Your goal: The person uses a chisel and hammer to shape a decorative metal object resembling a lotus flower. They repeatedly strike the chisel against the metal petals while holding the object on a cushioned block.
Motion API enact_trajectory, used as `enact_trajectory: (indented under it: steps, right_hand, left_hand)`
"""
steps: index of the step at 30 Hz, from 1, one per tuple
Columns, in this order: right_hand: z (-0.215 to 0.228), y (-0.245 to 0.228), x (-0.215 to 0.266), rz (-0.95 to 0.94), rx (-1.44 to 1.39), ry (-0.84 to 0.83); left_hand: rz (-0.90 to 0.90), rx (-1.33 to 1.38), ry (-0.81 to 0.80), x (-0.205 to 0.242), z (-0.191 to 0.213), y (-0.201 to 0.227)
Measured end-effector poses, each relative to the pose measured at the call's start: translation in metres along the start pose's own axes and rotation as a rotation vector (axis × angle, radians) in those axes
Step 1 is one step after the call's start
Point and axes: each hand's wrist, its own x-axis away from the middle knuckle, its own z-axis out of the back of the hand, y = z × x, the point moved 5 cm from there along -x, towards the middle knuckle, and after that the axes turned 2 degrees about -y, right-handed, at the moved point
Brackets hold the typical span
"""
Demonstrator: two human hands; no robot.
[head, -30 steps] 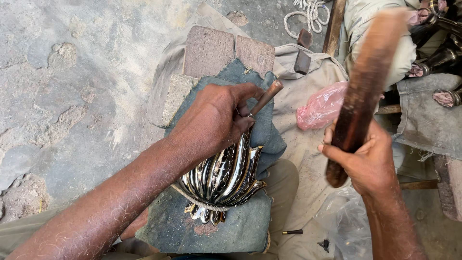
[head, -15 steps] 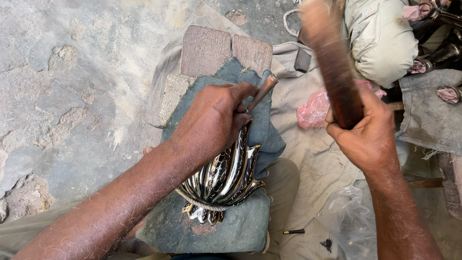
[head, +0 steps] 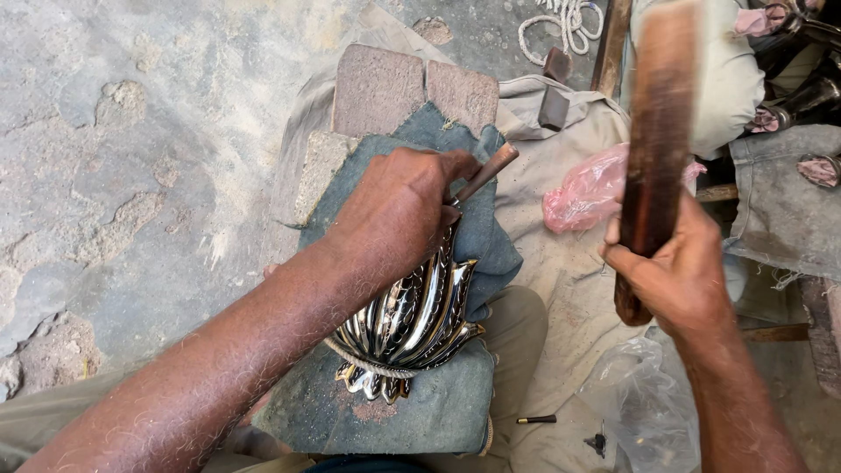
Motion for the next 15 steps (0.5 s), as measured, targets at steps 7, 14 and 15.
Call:
enact_trajectory:
  steps: [7, 14, 15]
  right_hand:
    - [-0.003, 0.021, 0.011, 0.008, 0.016, -0.013]
    - [0.000, 0.029, 0.016, -0.038, 0.021, 0.034]
    - [0.000, 0.027, 0.016, -0.010, 0.069, 0.029]
  left_hand:
    - [-0.061, 0.003, 0.048, 0.006, 0.005, 0.001]
    - [-0.080, 0.037, 0.052, 0.012, 0.010, 0.004]
    - [-0.082, 0.033, 0.052, 0.013, 0.010, 0.004]
